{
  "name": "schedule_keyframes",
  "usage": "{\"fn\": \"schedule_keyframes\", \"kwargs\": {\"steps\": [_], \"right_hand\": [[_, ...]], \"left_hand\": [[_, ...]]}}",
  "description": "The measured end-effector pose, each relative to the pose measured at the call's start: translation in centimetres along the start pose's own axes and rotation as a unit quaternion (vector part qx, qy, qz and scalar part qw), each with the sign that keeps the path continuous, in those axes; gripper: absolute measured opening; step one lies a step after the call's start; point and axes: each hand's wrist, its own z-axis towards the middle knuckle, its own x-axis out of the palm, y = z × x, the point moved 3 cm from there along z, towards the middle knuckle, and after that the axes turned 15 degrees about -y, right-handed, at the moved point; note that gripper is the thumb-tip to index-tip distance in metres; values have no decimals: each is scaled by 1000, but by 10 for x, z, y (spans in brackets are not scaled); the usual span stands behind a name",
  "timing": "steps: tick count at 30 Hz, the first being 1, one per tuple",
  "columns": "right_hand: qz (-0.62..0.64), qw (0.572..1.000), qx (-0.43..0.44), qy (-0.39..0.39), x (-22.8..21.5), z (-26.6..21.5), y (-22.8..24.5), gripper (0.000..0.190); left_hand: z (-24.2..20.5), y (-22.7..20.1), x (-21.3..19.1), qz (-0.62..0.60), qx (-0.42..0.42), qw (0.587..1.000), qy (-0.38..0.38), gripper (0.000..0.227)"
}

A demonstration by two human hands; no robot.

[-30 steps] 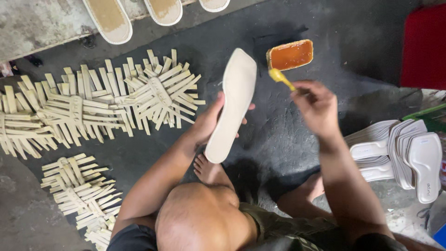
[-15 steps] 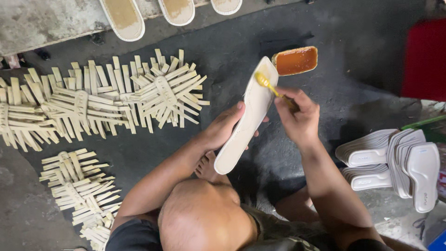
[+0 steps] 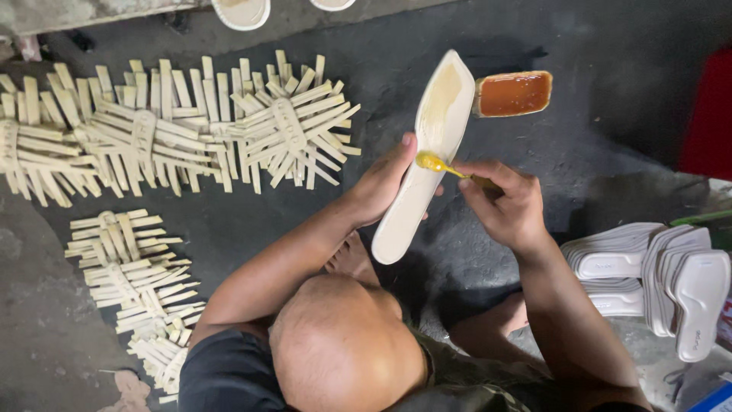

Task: The person sits on the floor and uses a yellow brush to apply a brown adhesive from a container onto the bottom of white sandal soles. They handle the soles one at a time, coating the surface and placing them aside.

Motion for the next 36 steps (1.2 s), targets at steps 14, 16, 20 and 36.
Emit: {"fn": "schedule_keyframes", "kwargs": {"steps": [14,16,20,36], "right_hand": [[83,991,34,99,13,-34,9,20],[170,975,133,52,10,-34,6,24],[360,862,357,-22,23,-38,-8,33],[-169,981,18,-96,-41,31,-131,32]], "left_hand": [[-4,-27,-9,-155,226,953,-126,77],[-8,-33,-8,-178,269,935,-144,77],[-19,-39,0,-48,445,880,-158,75],[12,10,-22,-153,-147,966,146,65]]}}
